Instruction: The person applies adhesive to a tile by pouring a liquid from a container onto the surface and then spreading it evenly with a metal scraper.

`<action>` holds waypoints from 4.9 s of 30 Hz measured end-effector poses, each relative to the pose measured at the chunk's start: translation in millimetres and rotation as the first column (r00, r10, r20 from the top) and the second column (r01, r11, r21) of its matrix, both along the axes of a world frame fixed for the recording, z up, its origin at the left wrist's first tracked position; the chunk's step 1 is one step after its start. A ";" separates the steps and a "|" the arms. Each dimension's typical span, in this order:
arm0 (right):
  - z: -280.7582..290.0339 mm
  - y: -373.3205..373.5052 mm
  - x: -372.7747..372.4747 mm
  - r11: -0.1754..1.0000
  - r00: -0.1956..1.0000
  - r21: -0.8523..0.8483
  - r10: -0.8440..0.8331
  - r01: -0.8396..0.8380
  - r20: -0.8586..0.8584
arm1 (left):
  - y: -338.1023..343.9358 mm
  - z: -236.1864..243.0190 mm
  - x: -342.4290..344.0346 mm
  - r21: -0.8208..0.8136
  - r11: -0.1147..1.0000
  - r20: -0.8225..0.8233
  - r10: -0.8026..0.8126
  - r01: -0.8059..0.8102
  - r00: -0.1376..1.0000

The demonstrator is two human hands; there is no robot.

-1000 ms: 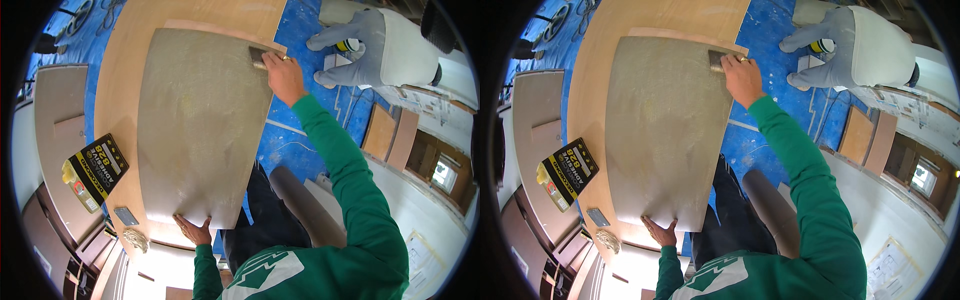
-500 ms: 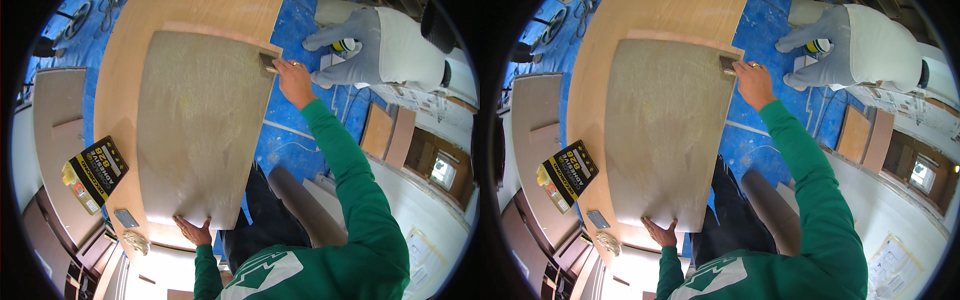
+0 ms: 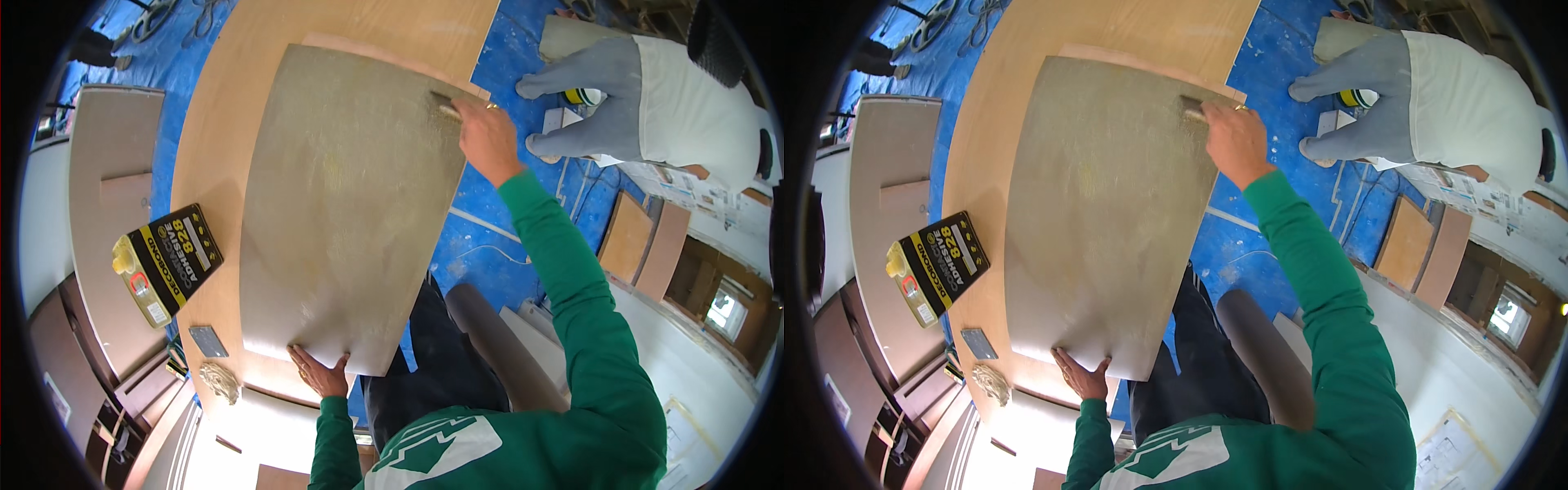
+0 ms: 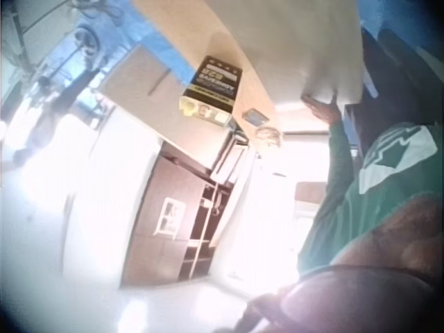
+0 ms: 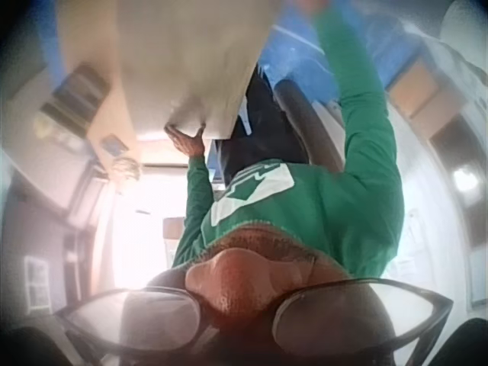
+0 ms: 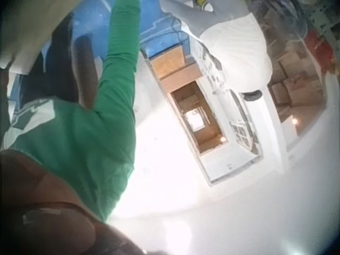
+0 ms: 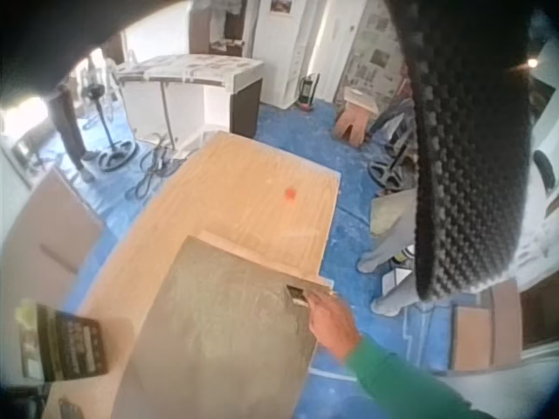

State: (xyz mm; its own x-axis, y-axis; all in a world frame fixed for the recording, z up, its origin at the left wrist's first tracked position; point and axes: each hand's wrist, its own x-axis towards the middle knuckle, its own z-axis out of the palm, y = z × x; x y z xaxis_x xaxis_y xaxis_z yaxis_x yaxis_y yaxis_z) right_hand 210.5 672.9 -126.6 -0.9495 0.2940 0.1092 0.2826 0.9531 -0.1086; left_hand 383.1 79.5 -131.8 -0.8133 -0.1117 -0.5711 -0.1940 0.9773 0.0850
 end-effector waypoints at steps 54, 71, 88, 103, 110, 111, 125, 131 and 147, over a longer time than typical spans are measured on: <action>16.8 -294.1 177.7 0.913 0.892 -0.325 0.344 -0.246 0.292 | -8.8 7.5 -1.7 0.043 0.999 0.052 0.030 -0.032 0.998; 37.7 -85.2 85.0 0.976 0.950 -0.213 0.106 -0.043 0.293 | -7.7 4.2 0.9 -0.011 0.999 0.040 0.047 -0.047 0.998; -8.3 -50.2 55.9 0.982 0.931 -0.186 0.088 -0.022 0.354 | -8.4 2.8 2.4 -0.038 0.999 0.083 0.018 -0.015 0.996; 46.4 -168.1 148.4 0.480 0.818 -0.776 0.185 0.409 0.545 | -6.0 6.1 -6.2 -0.009 1.000 0.078 0.026 -0.025 0.997; 22.3 -187.5 128.4 0.723 0.682 -0.103 0.681 -0.683 0.265 | -8.5 6.1 -8.4 0.006 0.999 0.104 0.040 -0.041 0.994; 16.8 -178.8 123.0 0.664 0.623 -0.090 0.734 -0.743 0.271 | -8.3 5.4 -7.0 0.008 0.999 0.102 0.045 -0.046 0.994; 2.8 -172.3 126.6 0.735 0.702 -0.004 0.648 -0.678 0.295 | -5.4 5.9 -8.5 -0.042 0.999 0.098 0.019 -0.015 0.995; 16.7 -162.0 147.9 0.836 0.788 -0.079 0.539 -0.543 0.298 | -4.6 6.0 -1.8 -0.073 0.997 0.117 0.035 -0.026 0.993; 74.5 -303.2 204.5 0.763 0.957 -0.632 0.066 0.133 0.281 | -61.5 -9.6 -134.8 0.455 0.861 -0.391 0.422 -0.227 0.818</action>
